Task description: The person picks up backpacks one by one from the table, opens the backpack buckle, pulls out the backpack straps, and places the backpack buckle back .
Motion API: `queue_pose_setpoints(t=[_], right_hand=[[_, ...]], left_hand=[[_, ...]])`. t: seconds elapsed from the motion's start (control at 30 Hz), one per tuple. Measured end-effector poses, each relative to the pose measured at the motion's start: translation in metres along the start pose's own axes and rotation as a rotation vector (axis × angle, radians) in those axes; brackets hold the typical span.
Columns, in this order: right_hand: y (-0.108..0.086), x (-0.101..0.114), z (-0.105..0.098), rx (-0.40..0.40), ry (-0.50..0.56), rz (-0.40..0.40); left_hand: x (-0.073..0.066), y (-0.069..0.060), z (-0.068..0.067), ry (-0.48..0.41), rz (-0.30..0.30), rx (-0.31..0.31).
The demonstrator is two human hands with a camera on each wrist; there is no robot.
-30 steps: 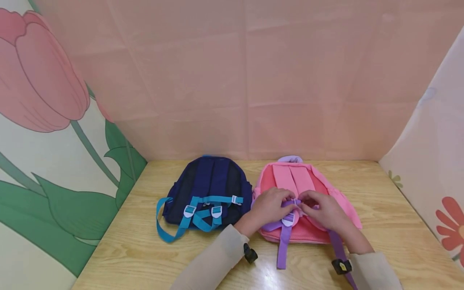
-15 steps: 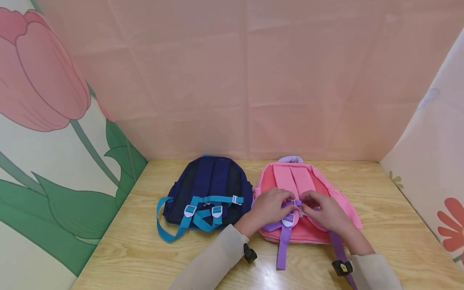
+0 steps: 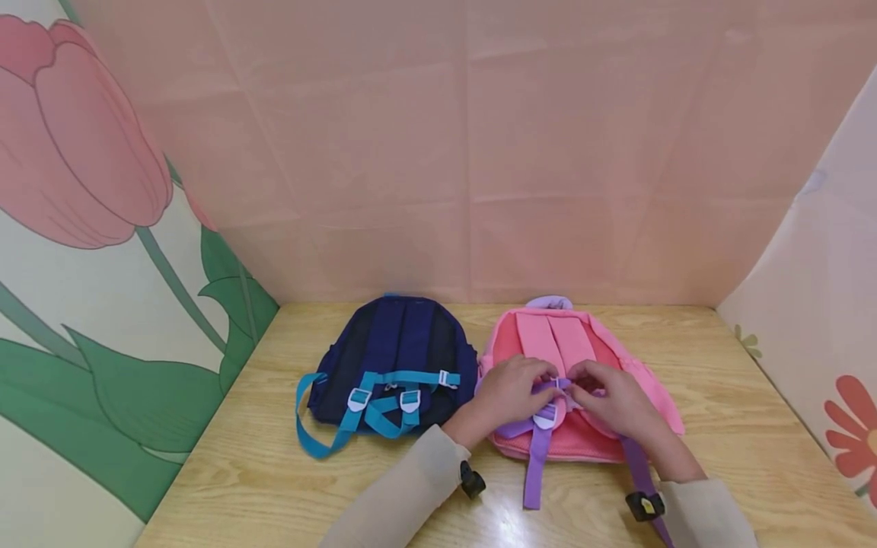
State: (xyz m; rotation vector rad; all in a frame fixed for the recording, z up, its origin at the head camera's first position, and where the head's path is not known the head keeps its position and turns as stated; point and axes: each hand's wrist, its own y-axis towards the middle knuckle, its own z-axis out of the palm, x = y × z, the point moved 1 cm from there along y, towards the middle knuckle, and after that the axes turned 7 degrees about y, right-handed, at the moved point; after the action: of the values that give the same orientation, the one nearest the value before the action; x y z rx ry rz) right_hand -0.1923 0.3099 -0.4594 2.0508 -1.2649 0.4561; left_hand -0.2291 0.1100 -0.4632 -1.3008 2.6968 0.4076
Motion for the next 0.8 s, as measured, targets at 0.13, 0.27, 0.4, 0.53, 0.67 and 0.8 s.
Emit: queue_pose_setpoints(t=[0.13, 0.27, 0.4, 0.53, 0.67, 0.8], right_hand=[[-0.0013, -0.0028, 0.0003, -0.003, 0.006, 0.004], [-0.0006, -0.0018, -0.0001, 0.011, 0.031, 0.016], [0.0013, 0.0021, -0.0002, 0.027, 0.046, 0.017], [0.0018, 0.0038, -0.0001, 0.031, 0.028, 0.006], [0.0005, 0.0016, -0.0013, 0.023, 0.012, 0.011], [-0.0011, -0.0008, -0.0021, 0.008, 0.006, 0.010]], left_hand=[[-0.0004, -0.0010, -0.0007, -0.008, -0.002, 0.002], [-0.0004, -0.0018, -0.0014, -0.013, -0.005, 0.004], [-0.0002, -0.0017, -0.0006, -0.004, -0.004, 0.003], [-0.0004, -0.0016, -0.0006, 0.000, -0.003, 0.006], [-0.0008, -0.0015, -0.0008, 0.001, 0.002, 0.001], [-0.0007, -0.0013, -0.0003, 0.001, 0.009, -0.011]])
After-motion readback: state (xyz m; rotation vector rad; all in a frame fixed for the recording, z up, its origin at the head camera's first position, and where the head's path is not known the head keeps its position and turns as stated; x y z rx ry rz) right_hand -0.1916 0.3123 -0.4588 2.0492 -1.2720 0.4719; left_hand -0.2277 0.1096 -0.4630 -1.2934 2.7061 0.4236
